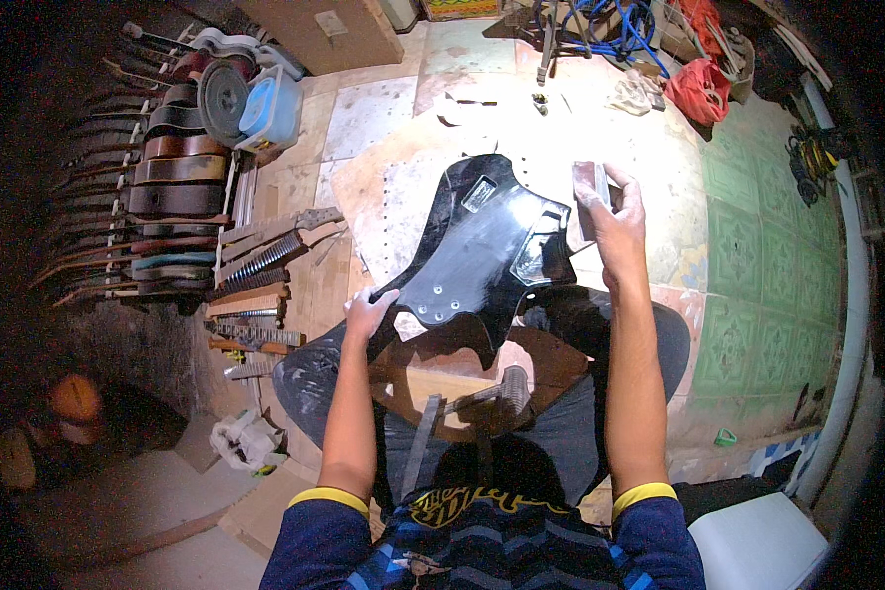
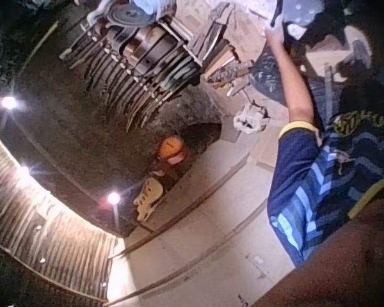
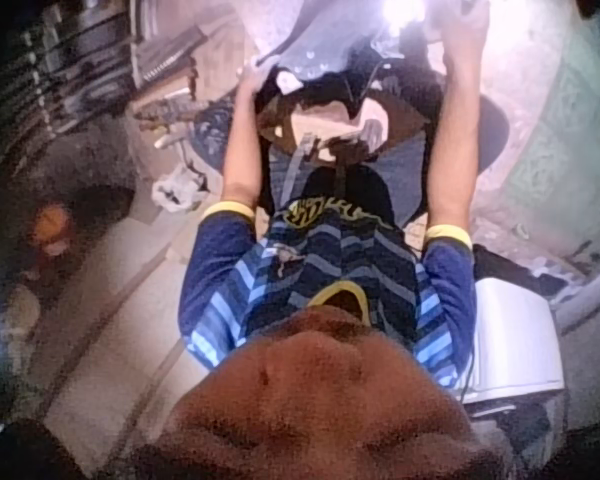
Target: The person sands a black guitar body and a pickguard using a sanding block and wipes the surfaces with a cloth.
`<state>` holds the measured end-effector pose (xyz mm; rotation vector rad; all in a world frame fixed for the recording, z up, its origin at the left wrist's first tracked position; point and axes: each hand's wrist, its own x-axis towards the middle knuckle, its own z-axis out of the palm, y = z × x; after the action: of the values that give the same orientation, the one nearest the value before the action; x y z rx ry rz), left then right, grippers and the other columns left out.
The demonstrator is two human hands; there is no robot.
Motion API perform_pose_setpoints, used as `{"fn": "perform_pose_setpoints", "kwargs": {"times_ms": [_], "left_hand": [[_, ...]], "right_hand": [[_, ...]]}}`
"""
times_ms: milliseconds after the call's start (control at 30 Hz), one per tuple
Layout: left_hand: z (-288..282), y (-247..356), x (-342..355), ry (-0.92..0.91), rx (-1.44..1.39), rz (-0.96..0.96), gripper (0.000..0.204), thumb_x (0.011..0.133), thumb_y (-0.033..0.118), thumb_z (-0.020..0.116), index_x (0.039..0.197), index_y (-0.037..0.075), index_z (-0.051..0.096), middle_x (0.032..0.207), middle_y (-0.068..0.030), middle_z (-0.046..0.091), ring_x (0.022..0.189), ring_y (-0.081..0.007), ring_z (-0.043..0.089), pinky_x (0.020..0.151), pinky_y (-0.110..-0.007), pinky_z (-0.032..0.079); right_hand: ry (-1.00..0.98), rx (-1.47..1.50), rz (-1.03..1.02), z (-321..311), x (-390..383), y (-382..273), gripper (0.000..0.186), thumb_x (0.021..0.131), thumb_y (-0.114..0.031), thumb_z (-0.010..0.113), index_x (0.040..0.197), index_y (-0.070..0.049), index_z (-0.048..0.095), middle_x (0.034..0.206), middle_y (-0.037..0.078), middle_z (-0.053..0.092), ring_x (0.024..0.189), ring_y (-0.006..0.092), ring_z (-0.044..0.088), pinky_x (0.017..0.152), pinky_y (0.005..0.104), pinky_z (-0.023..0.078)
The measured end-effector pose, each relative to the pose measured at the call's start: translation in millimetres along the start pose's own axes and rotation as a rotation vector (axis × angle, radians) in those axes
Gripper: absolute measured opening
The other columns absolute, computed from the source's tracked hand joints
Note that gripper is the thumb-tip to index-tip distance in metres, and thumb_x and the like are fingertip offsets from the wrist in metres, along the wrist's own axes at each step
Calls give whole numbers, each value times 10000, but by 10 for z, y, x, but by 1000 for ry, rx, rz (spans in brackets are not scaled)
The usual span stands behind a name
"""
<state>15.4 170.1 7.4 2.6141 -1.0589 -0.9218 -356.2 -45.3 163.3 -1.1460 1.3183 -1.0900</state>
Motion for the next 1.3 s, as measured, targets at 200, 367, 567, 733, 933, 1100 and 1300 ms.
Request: {"fn": "perform_pose_setpoints", "kwargs": {"times_ms": [200,367,567,733,933,1100,1300], "left_hand": [[37,184,-95,70,118,-70,919,735,776,684,1245,12,684,1291,-245,655,1263,-398,560,1110,-465,384],[40,159,-34,55,92,-52,920,739,788,667,1210,-2,686,1272,-248,662,1249,-391,567,1106,-456,383],[7,75,25,-59,73,-49,940,753,803,637,1282,28,656,1336,-247,627,1272,-428,541,1116,-474,371],[42,116,-61,5,136,-68,975,777,811,611,1344,17,598,1384,-237,584,1321,-457,479,1123,-512,358],[163,81,-239,188,212,6,820,861,760,575,1229,32,649,1224,-264,642,1184,-460,559,1074,-521,388],[253,209,-520,201,305,-41,834,897,761,508,1279,29,630,1283,-287,628,1220,-475,572,1118,-569,341],[380,414,-916,163,255,-141,811,939,732,471,1194,-26,611,1153,-306,669,1126,-480,631,1003,-560,466]], "right_hand": [[8,-19,18,12,-31,-45,553,889,-151,750,1374,-9,524,1166,148,648,1037,186,623,898,318,511],[3,-4,2,-20,9,38,551,892,-152,747,1373,-8,521,1158,142,644,1036,183,618,899,314,509],[3,14,-5,12,-4,23,562,891,-149,747,1377,7,512,1170,148,642,1046,188,618,905,314,509],[-1,-14,-10,-12,-6,-11,565,889,-162,757,1368,17,518,1187,151,641,1063,192,616,918,314,504],[2,-4,-31,-24,25,60,575,881,-185,775,1360,16,529,1193,154,643,1067,191,615,929,318,502],[-3,-59,-29,-37,41,137,590,876,-192,777,1366,18,525,1214,160,636,1084,200,615,942,324,500],[-35,-118,-51,-46,83,374,583,877,-160,753,1375,22,510,1260,178,614,1123,219,607,968,332,491]]}}
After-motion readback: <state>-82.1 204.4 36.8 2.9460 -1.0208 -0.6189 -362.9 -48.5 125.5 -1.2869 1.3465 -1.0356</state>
